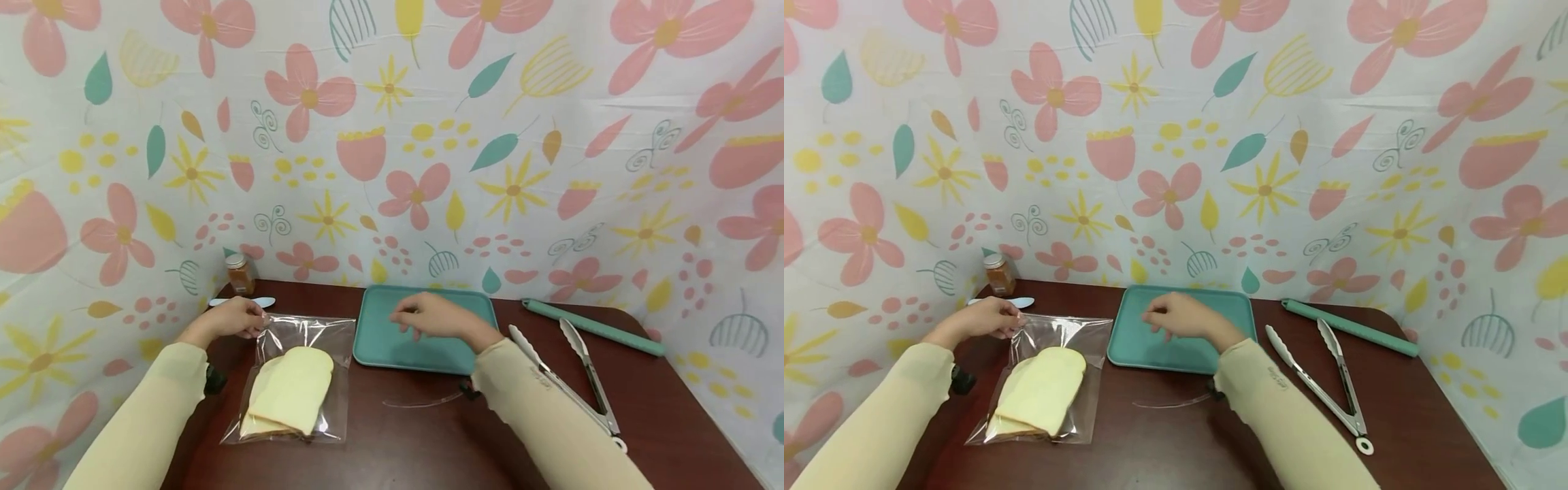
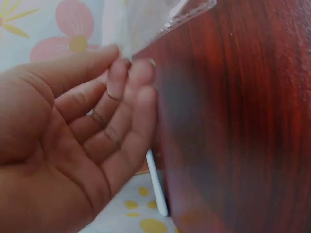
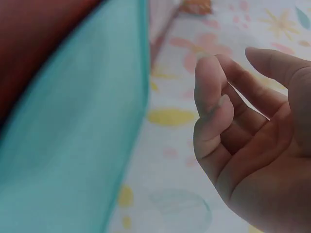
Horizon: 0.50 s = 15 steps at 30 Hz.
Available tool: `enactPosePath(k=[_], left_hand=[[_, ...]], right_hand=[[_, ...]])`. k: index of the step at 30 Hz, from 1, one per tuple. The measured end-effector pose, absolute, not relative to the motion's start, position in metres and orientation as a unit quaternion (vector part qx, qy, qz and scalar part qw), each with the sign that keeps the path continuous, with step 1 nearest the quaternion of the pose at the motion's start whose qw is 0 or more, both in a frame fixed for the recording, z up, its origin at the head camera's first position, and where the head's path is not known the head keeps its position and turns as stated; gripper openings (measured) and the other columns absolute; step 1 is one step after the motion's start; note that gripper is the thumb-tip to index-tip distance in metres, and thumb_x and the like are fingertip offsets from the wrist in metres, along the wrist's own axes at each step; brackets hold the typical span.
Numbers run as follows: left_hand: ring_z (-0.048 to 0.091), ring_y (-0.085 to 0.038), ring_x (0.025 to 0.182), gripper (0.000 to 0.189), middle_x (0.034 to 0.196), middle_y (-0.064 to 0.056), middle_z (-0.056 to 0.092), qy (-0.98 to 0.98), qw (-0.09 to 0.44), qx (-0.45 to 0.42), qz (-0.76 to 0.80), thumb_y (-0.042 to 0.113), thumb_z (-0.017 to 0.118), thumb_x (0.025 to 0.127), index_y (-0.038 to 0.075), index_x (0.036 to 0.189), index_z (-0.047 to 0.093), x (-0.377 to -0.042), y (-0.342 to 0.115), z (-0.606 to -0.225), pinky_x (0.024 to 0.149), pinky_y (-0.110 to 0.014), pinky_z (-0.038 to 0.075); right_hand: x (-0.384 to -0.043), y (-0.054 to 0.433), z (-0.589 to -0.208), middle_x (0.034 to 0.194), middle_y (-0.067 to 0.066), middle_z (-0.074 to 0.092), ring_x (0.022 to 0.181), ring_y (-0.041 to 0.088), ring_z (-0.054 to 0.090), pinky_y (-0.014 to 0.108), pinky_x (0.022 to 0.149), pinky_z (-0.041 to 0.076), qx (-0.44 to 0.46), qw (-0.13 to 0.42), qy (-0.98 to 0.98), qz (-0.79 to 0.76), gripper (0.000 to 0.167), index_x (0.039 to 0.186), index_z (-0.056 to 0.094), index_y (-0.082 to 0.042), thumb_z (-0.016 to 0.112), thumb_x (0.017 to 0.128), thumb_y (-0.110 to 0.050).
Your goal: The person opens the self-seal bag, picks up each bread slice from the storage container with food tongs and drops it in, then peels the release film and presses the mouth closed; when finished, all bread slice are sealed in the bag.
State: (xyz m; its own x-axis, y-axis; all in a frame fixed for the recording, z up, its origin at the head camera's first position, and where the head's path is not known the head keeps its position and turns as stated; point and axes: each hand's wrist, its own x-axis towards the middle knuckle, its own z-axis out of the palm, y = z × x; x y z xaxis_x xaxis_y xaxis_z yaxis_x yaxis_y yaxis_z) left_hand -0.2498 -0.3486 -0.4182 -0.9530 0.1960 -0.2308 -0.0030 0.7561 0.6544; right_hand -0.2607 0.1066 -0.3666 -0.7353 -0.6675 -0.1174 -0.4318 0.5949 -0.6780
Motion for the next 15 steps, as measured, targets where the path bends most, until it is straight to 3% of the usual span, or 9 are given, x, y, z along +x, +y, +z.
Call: enactPosePath(k=[3, 8, 12, 15], left_hand=[[0.072, -0.022, 0.087, 0.034, 0.104, -0.018, 0.075, 0.949, 0.112, 0.043, 0.290, 0.022, 0.059, 0.109, -0.008, 0.123, 0.068, -0.247, -0.344, -0.412, 0.078, -0.038, 0.063], [0.071, -0.040, 0.109, 0.043, 0.127, -0.024, 0.072, 0.977, -0.003, 0.032, 0.212, 0.038, 0.054, 0.113, 0.002, 0.134, 0.066, -0.227, -0.327, -0.380, 0.086, -0.054, 0.057], [0.068, -0.036, 0.101, 0.034, 0.117, -0.018, 0.074, 0.973, -0.105, 0.065, 0.197, 0.035, 0.057, 0.112, 0.007, 0.126, 0.071, -0.198, -0.303, -0.344, 0.083, -0.053, 0.054], [0.063, -0.033, 0.100, 0.024, 0.108, -0.013, 0.073, 0.961, -0.186, 0.099, 0.178, 0.028, 0.062, 0.110, 0.008, 0.115, 0.076, -0.174, -0.283, -0.323, 0.082, -0.050, 0.051]], right_hand=[[-0.254, 0.138, -0.350, 0.110, 0.007, 0.077, 0.083, 0.022, 0.074, 0.036, 0.071, 0.059, -0.301, 0.155, 0.885, -0.320, 0.028, 0.121, 0.077, -0.023, 0.058, 0.111, -0.041], [-0.231, 0.188, -0.317, 0.103, 0.001, 0.075, 0.081, 0.017, 0.071, 0.035, 0.072, 0.058, -0.280, 0.082, 0.913, -0.284, 0.029, 0.118, 0.076, -0.020, 0.057, 0.112, -0.042], [-0.202, 0.216, -0.291, 0.097, -0.005, 0.075, 0.073, 0.010, 0.065, 0.031, 0.069, 0.054, -0.282, -0.019, 0.933, -0.222, 0.021, 0.110, 0.077, -0.024, 0.060, 0.111, -0.038], [-0.181, 0.229, -0.281, 0.097, -0.008, 0.075, 0.076, 0.009, 0.064, 0.032, 0.072, 0.053, -0.267, -0.105, 0.943, -0.166, 0.016, 0.112, 0.077, -0.025, 0.064, 0.109, -0.033]])
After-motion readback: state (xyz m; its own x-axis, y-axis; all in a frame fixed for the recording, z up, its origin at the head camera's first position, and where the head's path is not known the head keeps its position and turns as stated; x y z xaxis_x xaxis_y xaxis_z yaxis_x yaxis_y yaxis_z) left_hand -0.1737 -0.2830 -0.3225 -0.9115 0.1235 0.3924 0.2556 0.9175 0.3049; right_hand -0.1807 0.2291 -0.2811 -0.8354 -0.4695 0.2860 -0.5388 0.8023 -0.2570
